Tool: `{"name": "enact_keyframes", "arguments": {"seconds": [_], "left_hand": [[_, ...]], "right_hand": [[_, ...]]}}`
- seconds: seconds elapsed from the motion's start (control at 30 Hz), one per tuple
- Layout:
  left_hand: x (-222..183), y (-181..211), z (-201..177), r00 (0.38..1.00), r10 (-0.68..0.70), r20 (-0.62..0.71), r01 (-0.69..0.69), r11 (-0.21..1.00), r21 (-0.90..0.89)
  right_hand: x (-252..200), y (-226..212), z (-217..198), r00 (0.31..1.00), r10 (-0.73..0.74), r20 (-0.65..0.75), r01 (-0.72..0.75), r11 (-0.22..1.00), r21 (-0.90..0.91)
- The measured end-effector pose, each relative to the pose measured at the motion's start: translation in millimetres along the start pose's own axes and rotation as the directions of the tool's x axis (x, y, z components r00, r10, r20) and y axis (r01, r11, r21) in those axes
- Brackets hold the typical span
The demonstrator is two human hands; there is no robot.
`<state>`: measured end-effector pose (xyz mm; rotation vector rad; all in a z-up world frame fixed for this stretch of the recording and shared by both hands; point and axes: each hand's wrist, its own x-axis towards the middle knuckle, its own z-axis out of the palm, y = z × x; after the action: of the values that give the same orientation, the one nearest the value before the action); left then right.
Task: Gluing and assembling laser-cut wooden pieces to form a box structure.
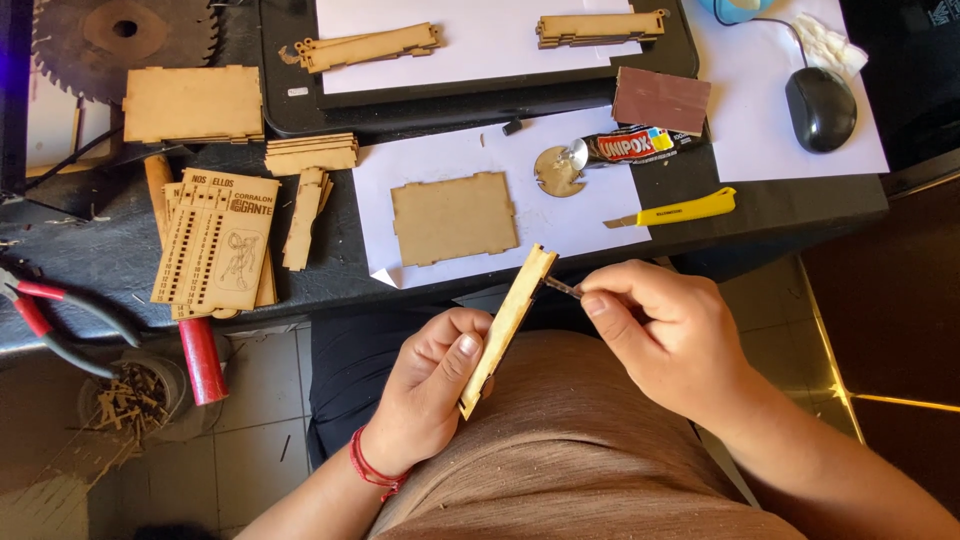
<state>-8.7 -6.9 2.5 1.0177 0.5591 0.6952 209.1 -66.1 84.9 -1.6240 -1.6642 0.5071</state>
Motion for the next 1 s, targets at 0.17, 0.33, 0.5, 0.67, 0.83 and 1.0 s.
{"name": "enact_keyframes", "arguments": {"seconds": [0.17,0.33,0.5,0.67,0.83,1.0], "left_hand": [[0,-2,-1,1.0,0.015,-0.018,-0.015,0.999,0.035],[0,-1,0,1.0,0.009,-0.014,-0.009,0.999,0.035],[0,0,-1,1.0,-0.016,0.004,0.016,1.0,-0.009],[1,0,0,1.0,-0.019,0.003,0.019,1.0,-0.022],[1,-4,0,1.0,-0.018,0.009,0.018,1.0,0.005],[2,-2,-1,0.998,-0.059,0.024,0.06,0.996,-0.068]], "right_hand": [[-4,-3,2,0.985,-0.143,-0.092,0.139,0.989,-0.052],[-4,0,4,0.986,-0.134,-0.099,0.129,0.99,-0.055],[-8,5,12,0.998,-0.053,-0.021,0.053,0.998,0.014],[-4,6,12,0.983,-0.165,-0.08,0.165,0.986,-0.008],[-1,11,17,0.99,-0.126,-0.071,0.129,0.991,0.042],[0,12,19,0.984,-0.144,-0.105,0.149,0.988,0.042]]}}
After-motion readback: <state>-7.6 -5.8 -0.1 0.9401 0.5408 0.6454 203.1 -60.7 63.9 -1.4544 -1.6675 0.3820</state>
